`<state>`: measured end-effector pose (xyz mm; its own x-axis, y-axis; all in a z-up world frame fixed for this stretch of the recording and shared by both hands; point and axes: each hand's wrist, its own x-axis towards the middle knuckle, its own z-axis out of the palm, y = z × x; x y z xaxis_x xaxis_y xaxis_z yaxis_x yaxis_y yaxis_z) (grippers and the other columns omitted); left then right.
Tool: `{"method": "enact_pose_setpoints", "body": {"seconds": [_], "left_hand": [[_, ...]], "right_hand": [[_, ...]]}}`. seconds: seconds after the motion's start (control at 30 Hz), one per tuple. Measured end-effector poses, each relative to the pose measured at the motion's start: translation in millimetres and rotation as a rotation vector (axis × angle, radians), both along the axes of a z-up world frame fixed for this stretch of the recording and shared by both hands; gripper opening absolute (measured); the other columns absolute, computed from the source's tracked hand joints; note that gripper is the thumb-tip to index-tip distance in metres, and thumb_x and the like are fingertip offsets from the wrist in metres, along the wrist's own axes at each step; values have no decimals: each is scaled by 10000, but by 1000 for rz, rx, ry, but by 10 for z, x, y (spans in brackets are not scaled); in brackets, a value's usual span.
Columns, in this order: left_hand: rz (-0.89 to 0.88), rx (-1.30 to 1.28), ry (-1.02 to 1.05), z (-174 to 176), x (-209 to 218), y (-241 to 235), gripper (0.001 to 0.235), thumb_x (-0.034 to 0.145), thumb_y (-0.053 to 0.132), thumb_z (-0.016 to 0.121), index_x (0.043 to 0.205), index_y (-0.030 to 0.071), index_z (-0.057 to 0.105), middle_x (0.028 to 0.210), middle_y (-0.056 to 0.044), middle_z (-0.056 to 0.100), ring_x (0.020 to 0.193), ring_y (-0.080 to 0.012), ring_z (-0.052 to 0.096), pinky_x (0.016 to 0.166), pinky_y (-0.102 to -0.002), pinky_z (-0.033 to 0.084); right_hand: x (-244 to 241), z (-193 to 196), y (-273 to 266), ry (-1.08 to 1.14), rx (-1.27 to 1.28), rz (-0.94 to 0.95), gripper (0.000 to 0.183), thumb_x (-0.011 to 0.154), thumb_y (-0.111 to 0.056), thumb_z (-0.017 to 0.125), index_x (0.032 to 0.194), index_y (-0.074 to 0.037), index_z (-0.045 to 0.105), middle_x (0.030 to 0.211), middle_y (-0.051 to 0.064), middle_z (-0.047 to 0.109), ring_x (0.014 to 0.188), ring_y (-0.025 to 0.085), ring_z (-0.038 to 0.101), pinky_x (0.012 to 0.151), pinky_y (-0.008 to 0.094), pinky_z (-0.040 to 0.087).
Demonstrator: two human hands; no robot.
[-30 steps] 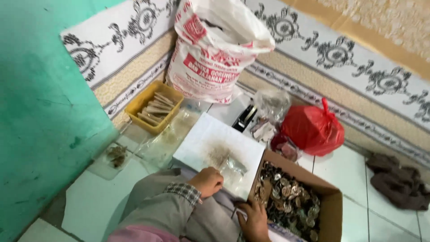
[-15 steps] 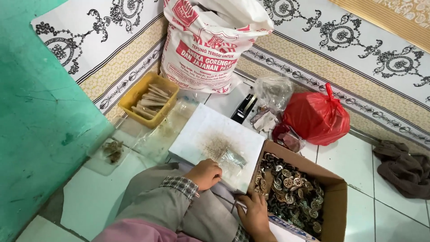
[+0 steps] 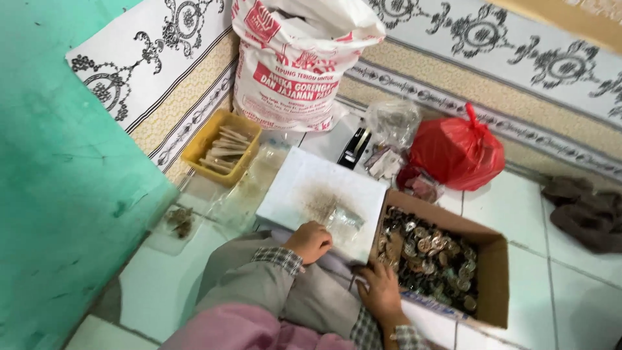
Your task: Packing small metal decorative parts into plastic bags and sealing them with a stapler.
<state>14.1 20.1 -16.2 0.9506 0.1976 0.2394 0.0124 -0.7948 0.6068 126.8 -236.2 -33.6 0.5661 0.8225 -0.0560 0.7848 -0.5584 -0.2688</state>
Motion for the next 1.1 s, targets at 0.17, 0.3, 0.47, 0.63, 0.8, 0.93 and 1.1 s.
{"method": "enact_pose_setpoints", "body": {"seconds": [0.17,0.3,0.47,0.63,0.8,0.93,1.1], "left_hand": [[9,113,56,-38,-70,-21,103,878,191,712,845,107,762,822,-63,687,885,-269,652,863,-406,546],[7,216,94,62,-75,-91,135,943,233,685,891,147,776,817,-43,672,895,-248,684,862,-375,573],[21,235,95,-82,-48,-90,109,929,223,688,940,166,781,862,-43,679,932,-261,682,862,-396,580],[4,283,102,8,-87,-143,93,916,199,701,955,168,780,895,-48,700,948,-268,689,864,-403,585],[-45,294,163,17,-43,-174,119,916,179,679,961,163,789,894,-46,716,925,-276,695,853,-402,585],[-62,289,209,89,-134,-317,127,920,169,686,989,135,788,919,-69,729,930,-292,705,848,-420,591],[-50,280,161,138,-55,-308,138,954,184,665,1033,134,766,938,-44,708,950,-261,704,845,-376,591]], "right_hand": [[-67,41,-33,-78,69,55,356,785,-274,772,1132,-323,705,1455,-1,556,1308,342,520,1066,518,466],[-179,-303,-224,-271,52,-39,352,736,-402,790,1074,-322,734,1590,22,472,1462,348,450,1062,494,500],[-343,-211,-223,-608,297,36,229,735,-336,734,961,-313,701,1325,37,603,1217,315,570,982,481,465],[-537,-689,-362,-226,-23,95,199,916,-439,615,914,-263,710,861,-11,702,869,241,721,732,411,615],[-1118,-487,-321,-150,-206,176,182,961,-324,617,920,-224,764,815,13,758,811,213,760,688,358,636],[-1534,290,-255,-224,-157,324,116,950,-205,636,898,-143,720,766,31,707,757,243,737,655,405,618],[-1385,703,-253,-219,-196,375,136,964,-235,641,897,-156,728,792,32,720,792,238,731,734,399,600]]}}
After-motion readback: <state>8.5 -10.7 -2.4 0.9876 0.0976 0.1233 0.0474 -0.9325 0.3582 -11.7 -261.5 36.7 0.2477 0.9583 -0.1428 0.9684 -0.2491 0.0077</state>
